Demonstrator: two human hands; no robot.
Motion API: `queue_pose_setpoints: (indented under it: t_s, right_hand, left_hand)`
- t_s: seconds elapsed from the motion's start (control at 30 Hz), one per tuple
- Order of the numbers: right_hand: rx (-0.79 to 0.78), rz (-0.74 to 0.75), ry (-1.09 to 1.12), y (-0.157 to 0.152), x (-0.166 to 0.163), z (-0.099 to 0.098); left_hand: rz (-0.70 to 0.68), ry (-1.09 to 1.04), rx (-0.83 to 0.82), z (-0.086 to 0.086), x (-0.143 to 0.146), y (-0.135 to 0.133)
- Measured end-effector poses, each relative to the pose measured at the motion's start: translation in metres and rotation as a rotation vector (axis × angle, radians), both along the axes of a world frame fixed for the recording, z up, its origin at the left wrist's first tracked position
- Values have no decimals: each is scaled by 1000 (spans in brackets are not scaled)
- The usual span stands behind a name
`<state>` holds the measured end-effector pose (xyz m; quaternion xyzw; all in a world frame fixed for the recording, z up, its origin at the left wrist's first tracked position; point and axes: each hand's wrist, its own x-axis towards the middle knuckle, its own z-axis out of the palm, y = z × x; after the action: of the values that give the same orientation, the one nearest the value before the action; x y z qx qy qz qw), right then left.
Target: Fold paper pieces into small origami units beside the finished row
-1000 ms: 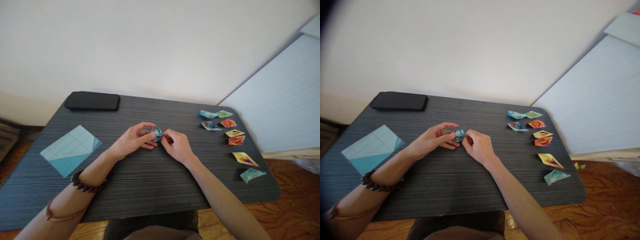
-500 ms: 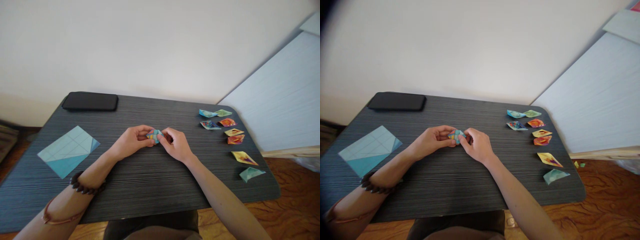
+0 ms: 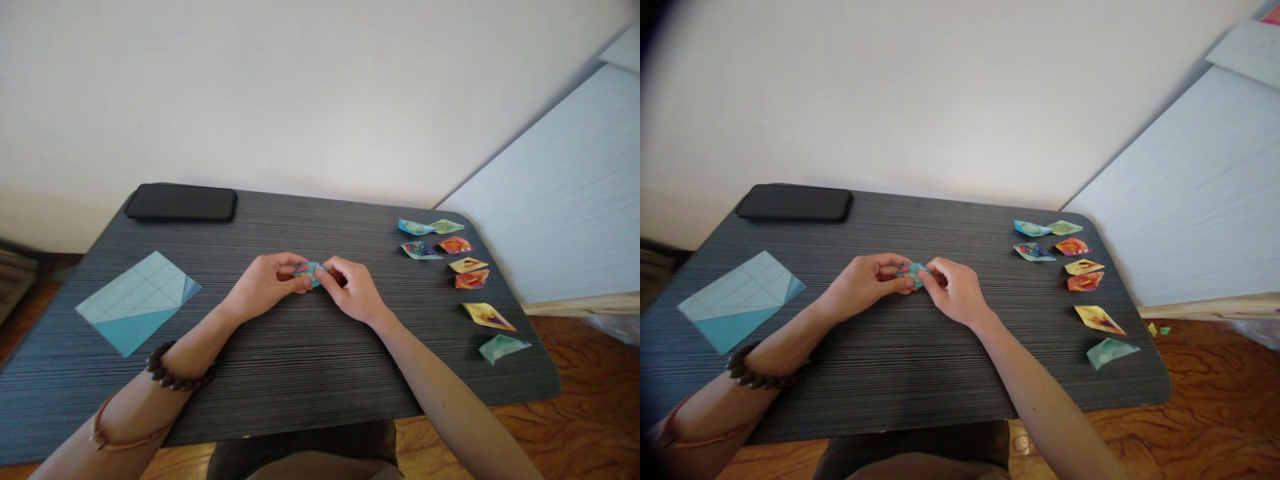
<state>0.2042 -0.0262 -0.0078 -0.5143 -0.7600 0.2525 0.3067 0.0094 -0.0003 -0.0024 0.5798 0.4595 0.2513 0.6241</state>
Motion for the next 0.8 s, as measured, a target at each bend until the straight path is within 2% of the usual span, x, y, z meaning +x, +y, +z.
queue_pose_setpoints:
  t_s: [0.3, 0.53, 0.8]
  right_hand:
    - [-14, 8, 94, 1, 1, 0]
    - [9, 34, 67, 1, 1, 2]
    - [20, 27, 96, 1, 1, 1]
  left_hand:
    - [3, -20, 14, 2, 2, -1]
    - [61, 142, 246, 7, 3, -2]
    - [16, 94, 176, 5, 2, -1]
